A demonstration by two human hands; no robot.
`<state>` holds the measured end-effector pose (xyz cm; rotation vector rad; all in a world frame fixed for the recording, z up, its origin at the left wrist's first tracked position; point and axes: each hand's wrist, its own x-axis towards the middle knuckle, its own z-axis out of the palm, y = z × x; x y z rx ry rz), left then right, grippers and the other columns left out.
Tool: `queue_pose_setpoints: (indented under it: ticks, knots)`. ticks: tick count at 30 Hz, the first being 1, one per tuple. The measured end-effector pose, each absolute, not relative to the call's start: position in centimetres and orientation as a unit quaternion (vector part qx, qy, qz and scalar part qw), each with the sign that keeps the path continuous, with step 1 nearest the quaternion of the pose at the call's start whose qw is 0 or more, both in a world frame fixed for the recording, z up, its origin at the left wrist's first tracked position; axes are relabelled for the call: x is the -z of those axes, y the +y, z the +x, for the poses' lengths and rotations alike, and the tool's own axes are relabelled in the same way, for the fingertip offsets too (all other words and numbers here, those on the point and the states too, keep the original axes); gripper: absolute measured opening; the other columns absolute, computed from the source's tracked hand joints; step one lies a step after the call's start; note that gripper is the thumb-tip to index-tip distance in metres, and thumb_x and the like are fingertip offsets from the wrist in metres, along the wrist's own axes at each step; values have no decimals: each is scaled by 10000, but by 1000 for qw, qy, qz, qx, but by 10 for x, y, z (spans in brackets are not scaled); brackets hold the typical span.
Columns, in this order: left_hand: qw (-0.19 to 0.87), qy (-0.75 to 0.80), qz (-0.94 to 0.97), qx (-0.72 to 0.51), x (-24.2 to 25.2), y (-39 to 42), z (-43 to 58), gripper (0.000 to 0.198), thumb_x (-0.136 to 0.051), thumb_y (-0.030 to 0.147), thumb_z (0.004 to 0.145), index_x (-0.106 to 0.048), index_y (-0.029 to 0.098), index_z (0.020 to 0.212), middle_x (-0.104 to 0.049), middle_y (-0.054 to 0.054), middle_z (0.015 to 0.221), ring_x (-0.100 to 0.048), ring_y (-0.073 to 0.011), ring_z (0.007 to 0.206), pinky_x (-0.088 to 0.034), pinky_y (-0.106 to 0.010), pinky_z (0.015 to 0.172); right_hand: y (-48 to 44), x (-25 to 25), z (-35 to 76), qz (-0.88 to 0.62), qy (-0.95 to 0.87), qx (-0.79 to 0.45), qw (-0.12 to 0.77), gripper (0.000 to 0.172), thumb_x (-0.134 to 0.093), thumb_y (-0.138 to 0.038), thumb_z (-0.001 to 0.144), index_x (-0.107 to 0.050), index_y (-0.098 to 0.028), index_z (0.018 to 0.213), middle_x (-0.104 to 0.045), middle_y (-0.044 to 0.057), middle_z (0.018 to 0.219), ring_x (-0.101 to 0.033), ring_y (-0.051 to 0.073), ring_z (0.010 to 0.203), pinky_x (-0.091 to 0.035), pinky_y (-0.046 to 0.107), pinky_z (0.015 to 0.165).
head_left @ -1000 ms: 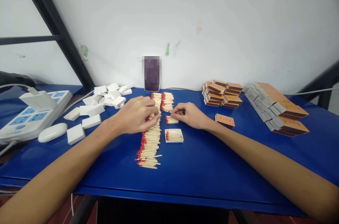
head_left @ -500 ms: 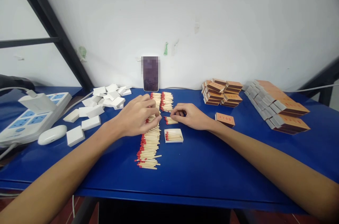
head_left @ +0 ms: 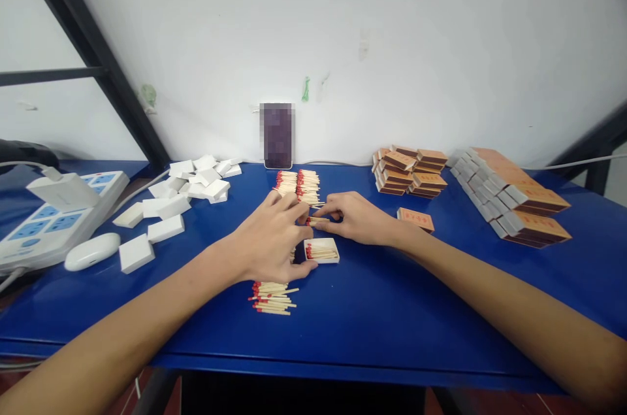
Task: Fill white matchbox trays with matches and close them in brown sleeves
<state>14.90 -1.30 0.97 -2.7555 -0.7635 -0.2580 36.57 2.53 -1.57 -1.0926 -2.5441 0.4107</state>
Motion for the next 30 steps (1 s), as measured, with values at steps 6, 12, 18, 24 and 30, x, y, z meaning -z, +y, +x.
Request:
queue_pose_setpoints:
  ticks: [6, 12, 18, 24, 30]
  knots:
    - [137, -272, -948, 92, -9, -13, 150, 412, -566, 552, 805, -741, 189, 893, -581, -104, 970, -468, -260, 913, -328, -412, 806, 20, 16, 370, -418, -878, -157, 176, 273, -580, -414, 904, -772, -226, 955, -582, 35, 770, -491, 127, 638, -342, 273, 604]
    - [120, -275, -949, 97, -12, -13, 149, 399, -597, 546, 795, -744, 195, 916, -585, -95, 969, -462, -256, 918, -315, -401, 801, 14, 11, 378, -403, -886, -154, 172, 249, -599, -415, 894, -780, -249, 934, -690, 53, 894, -591, 169, 745, -396, 301, 672]
    - [112, -278, -949, 100, -11, -12, 147, 411, -598, 563, 790, -744, 195, 901, -580, -94, 945, -458, -263, 922, -315, -394, 781, 15, 10, 378, -421, -877, -159, 170, 214, -627, -376, 878, -773, -237, 951, -714, 43, 867, -609, 175, 750, -412, 301, 687]
    - [118, -282, -947, 97, -9, -16, 151, 399, -574, 557, 796, -738, 201, 875, -580, -96, 1009, -469, -264, 927, -322, -419, 806, 14, 10, 377, -395, -890, -156, 164, 218, -584, -340, 906, -775, -236, 929, -683, 51, 873, -592, 165, 745, -415, 295, 687]
    - [116, -288, -945, 104, -7, -16, 151, 411, -568, 553, 801, -736, 187, 884, -585, -112, 1054, -465, -280, 974, -328, -432, 832, 11, 7, 374, -412, -882, -158, 164, 208, -585, -321, 901, -769, -224, 910, -700, 43, 822, -586, 164, 706, -396, 292, 648]
